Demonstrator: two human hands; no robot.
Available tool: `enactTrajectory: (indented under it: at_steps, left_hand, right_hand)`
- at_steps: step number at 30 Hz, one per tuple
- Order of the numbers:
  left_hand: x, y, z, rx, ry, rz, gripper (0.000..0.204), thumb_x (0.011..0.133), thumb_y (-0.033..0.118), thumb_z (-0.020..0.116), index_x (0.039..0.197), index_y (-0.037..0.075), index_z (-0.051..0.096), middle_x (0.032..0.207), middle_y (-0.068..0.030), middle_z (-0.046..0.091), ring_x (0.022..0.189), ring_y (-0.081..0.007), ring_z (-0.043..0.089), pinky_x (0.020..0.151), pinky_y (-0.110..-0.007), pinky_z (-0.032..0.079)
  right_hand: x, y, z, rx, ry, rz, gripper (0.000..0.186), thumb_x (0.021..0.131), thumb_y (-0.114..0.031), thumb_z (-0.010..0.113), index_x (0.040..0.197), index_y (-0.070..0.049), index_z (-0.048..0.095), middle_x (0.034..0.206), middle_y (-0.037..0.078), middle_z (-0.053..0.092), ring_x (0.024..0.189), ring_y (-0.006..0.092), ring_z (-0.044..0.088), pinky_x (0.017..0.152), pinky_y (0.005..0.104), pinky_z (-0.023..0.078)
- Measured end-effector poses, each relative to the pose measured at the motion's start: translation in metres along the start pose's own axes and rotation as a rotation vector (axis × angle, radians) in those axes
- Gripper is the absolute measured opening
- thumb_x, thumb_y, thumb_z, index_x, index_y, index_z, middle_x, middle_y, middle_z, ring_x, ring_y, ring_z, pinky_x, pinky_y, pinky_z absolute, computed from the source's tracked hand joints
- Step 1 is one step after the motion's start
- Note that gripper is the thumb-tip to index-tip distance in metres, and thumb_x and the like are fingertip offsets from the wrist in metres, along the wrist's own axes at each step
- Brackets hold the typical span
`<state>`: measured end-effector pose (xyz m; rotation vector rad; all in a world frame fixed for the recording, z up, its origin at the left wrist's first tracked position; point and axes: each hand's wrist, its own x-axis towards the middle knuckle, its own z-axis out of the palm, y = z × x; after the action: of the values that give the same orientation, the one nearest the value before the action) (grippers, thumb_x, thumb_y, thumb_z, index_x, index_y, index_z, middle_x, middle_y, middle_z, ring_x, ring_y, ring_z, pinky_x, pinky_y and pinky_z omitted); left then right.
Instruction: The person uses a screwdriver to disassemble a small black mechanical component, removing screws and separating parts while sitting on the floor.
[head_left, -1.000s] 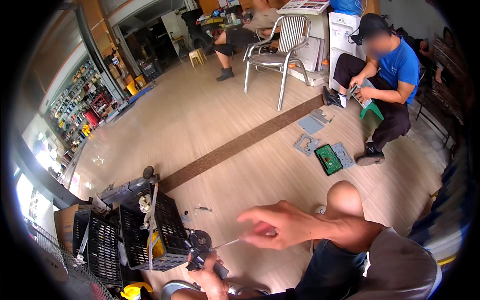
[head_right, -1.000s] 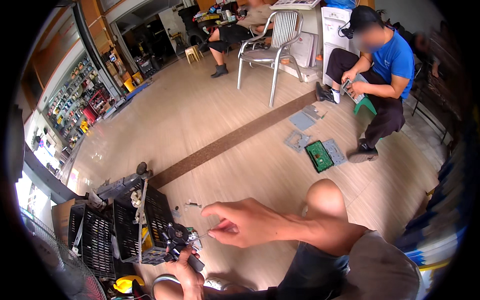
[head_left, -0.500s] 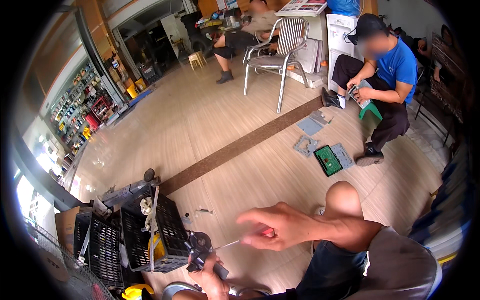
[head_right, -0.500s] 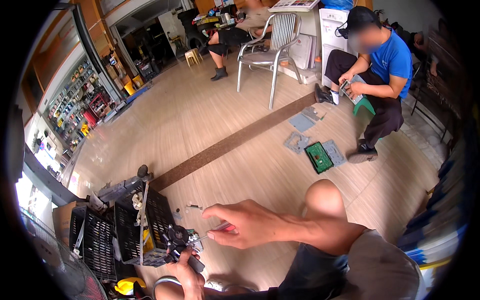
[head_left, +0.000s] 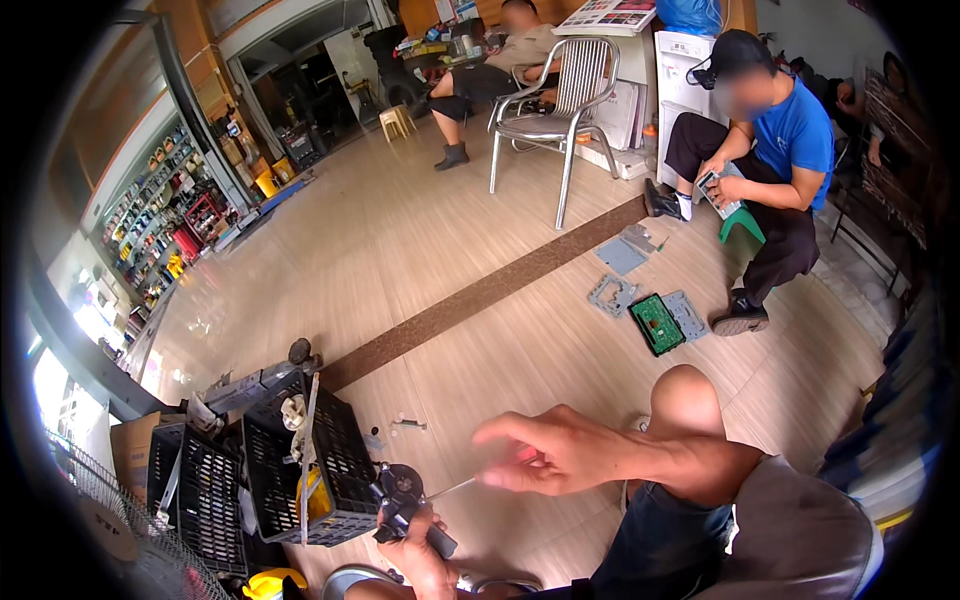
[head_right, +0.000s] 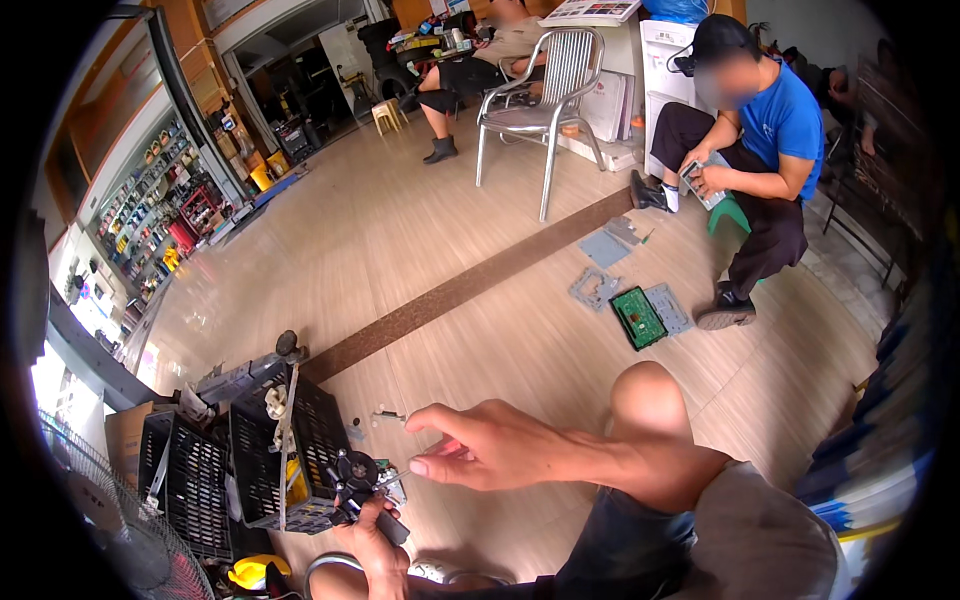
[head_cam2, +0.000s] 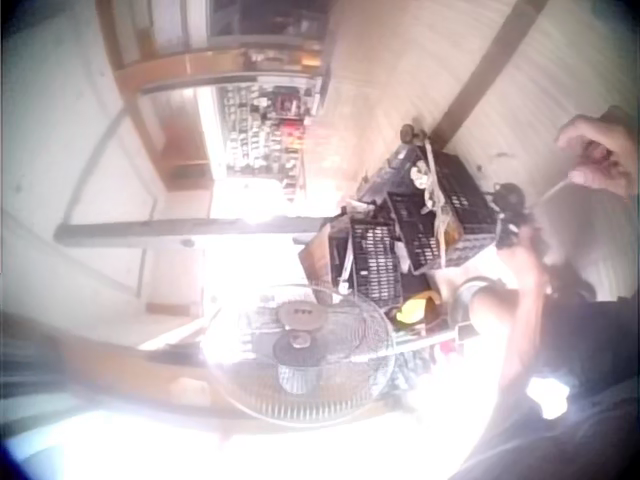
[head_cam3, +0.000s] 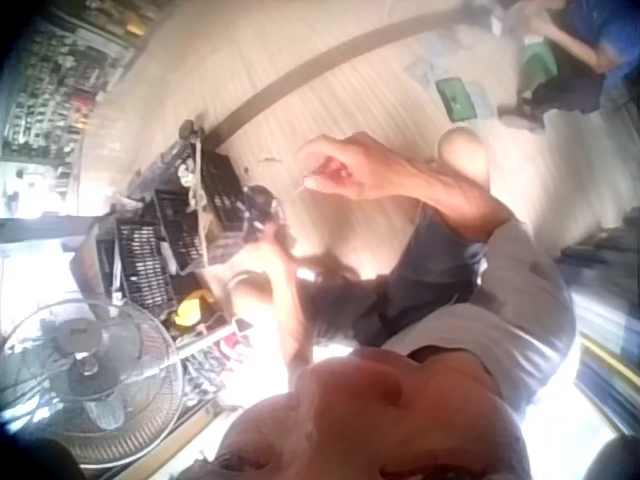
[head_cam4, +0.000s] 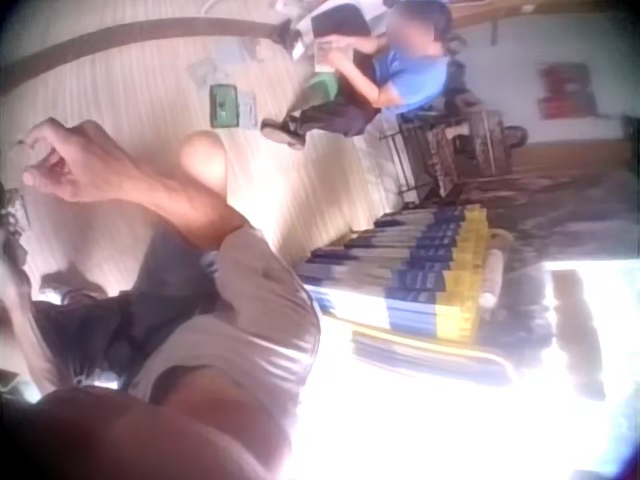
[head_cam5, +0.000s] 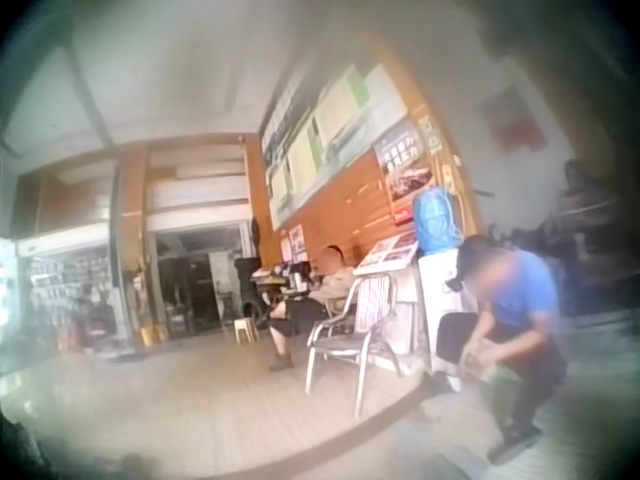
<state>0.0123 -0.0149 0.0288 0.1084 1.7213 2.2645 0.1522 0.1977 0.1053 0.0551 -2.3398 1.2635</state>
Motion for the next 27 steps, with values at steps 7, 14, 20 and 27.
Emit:
enactTrajectory:
  at_steps: [7, 14, 20, 27]
  left_hand:
    - [0.007, -0.011, -0.006, 0.026, 0.030, 0.051, 0.030, 0.079, -0.007, 0.069, 0.107, 0.001, 0.062, 0.081, -0.0076, 0.065, 0.062, -0.0153, 0.062, 0.055, -0.028, 0.053]
    - [-0.002, 0.000, 0.008, -0.048, 0.035, 0.028, 0.031, 0.075, -0.003, 0.074, 0.104, 0.000, 0.063, 0.072, -0.0054, 0.062, 0.057, -0.0142, 0.058, 0.056, -0.028, 0.050]
    - [0.000, -0.003, -0.009, 0.042, 0.014, 0.016, 0.034, 0.079, -0.007, 0.071, 0.111, 0.000, 0.061, 0.081, -0.0071, 0.066, 0.062, -0.0154, 0.062, 0.056, -0.029, 0.054]
    - [-0.001, -0.007, 0.003, 0.065, -0.034, 0.006, 0.028, 0.081, -0.003, 0.076, 0.106, 0.002, 0.063, 0.081, -0.0057, 0.065, 0.065, -0.0139, 0.063, 0.058, -0.029, 0.054]
  right_hand:
    - [-0.003, -0.003, 0.003, 0.044, 0.015, -0.029, 0.039, 0.097, -0.019, 0.068, 0.130, -0.004, 0.053, 0.092, 0.016, 0.075, 0.083, 0.0280, 0.078, 0.068, 0.0368, 0.062]
    - [-0.002, -0.001, 0.003, 0.042, 0.107, -0.104, 0.035, 0.098, -0.018, 0.068, 0.128, -0.004, 0.055, 0.088, 0.014, 0.075, 0.076, 0.0259, 0.077, 0.066, 0.0351, 0.061]
    - [0.002, 0.001, 0.002, -0.024, 0.012, 0.105, 0.032, 0.096, -0.020, 0.073, 0.122, -0.005, 0.060, 0.078, 0.011, 0.074, 0.061, 0.0228, 0.072, 0.057, 0.0317, 0.056]
    - [-0.008, 0.000, -0.005, -0.047, 0.145, -0.049, 0.044, 0.087, -0.014, 0.080, 0.125, -0.004, 0.061, 0.080, 0.007, 0.073, 0.064, 0.0136, 0.069, 0.055, 0.0265, 0.053]
